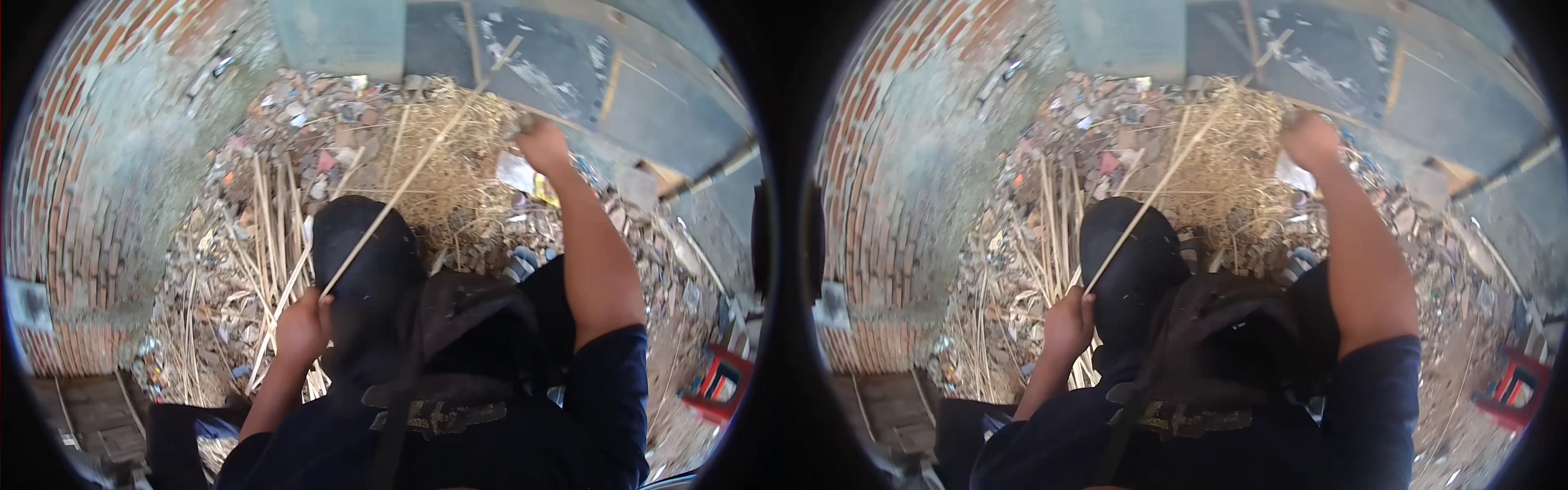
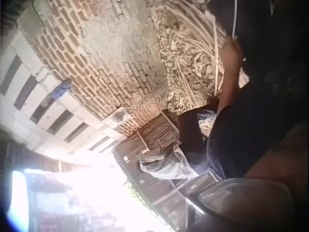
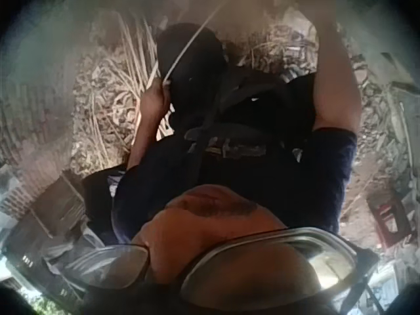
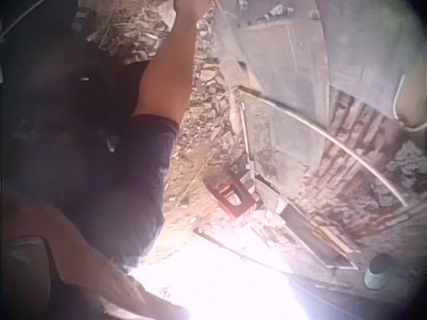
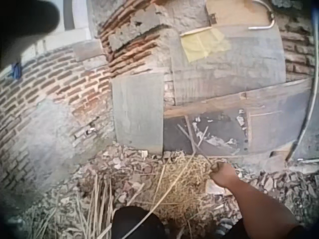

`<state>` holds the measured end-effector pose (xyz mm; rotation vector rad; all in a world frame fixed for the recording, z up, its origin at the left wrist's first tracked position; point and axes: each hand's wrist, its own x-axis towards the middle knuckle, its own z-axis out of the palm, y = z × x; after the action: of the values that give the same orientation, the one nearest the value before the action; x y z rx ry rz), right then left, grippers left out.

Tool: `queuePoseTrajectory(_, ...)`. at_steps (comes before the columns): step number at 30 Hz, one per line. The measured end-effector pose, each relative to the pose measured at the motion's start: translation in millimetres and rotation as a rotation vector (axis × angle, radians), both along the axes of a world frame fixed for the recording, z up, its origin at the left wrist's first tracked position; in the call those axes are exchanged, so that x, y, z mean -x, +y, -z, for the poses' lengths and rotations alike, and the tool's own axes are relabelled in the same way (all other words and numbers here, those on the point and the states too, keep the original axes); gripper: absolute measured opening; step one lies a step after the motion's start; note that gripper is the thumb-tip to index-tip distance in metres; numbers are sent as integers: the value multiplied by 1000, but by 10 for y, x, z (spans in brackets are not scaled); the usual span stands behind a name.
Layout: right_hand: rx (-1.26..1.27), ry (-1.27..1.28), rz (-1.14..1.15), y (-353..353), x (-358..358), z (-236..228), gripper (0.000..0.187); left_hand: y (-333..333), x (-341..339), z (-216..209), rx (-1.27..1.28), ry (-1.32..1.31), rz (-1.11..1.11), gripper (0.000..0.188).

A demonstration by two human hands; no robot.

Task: The person shaves bamboo sticks using a knife, scraping along one stick by hand, tossing it aside, and shaving a second bamboo stick.

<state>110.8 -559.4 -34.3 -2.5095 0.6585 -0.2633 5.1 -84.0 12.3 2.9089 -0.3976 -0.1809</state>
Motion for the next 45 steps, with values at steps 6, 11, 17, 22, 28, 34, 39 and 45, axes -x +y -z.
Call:
queuePoseTrajectory(6,-292,-158,-10,99,37,-66,30,63,0,-34,172,94,-96,33)
queuePoseTrajectory(11,-729,-198,-113,334,60,-241,20,55,-47,-43,288,46,-61,31)
queuePoseTrajectory(17,-938,-243,-259,700,38,-463,18,81,-90,23,303,-81,-39,27)
queuePoseTrajectory(22,-918,-240,-329,724,20,-525,21,104,-160,103,254,-233,27,23)
queuePoseTrajectory(28,-993,-313,-340,738,74,-718,15,153,-239,109,275,-327,83,23)
queuePoseTrajectory(34,-1105,-500,-386,709,138,-1018,15,185,-285,-93,321,-147,-4,30)
queuePoseTrajectory(39,-1137,-557,-448,566,189,-1214,18,422,-373,-107,265,151,24,40)
queuePoseTrajectory(45,-1036,-503,-445,379,210,-1062,19,537,-324,14,471,440,-44,41)
